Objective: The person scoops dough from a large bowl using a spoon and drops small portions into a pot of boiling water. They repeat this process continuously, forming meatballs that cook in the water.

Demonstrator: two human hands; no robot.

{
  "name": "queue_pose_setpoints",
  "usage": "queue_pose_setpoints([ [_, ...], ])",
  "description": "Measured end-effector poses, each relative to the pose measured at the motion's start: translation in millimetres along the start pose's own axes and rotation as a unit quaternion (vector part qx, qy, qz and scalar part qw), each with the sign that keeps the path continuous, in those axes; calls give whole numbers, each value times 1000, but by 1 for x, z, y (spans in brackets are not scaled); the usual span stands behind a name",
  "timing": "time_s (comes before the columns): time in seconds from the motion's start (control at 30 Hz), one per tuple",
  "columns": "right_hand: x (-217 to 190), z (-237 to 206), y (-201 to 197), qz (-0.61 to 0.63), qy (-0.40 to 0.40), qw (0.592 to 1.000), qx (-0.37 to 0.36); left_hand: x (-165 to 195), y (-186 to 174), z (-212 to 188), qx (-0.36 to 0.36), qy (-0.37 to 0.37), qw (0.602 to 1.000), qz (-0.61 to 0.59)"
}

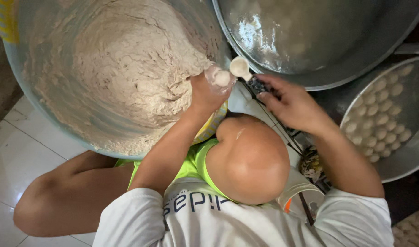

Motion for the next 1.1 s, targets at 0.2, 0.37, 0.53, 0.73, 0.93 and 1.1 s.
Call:
queue_pose_setpoints([
  [0.2, -38, 1, 10, -16, -131, 991, -1, -30, 21, -5, -101, -110, 986, 70],
  [0.37, -12, 10, 28, 107, -23, 988, -110, -29, 9, 0, -80, -83, 988, 102],
  [0.53, 19, 9, 10, 125, 27, 988, -87, -65, -27, -21, -86, -183, 952, 228],
  [0.73, 76, 17, -34, 69, 89, 993, -32, -137, -32, -76, -121, -223, 940, 228],
  [0.93, 102, 34, -84, -164, 65, 978, 113, -178, -26, -63, -74, -239, 968, -6],
  [1.1, 103, 36, -94, -295, 29, 933, 206, -118, -11, -38, -86, -207, 974, 22],
])
Point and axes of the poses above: each hand's wrist, its own z-axis towards the middle knuckle, its own y-axis out of the palm, x = y × z, the point moved 10 cm from there along z, towards the middle knuckle, and after that the axes turned 12 degrees about -z, right-handed, at the moved point
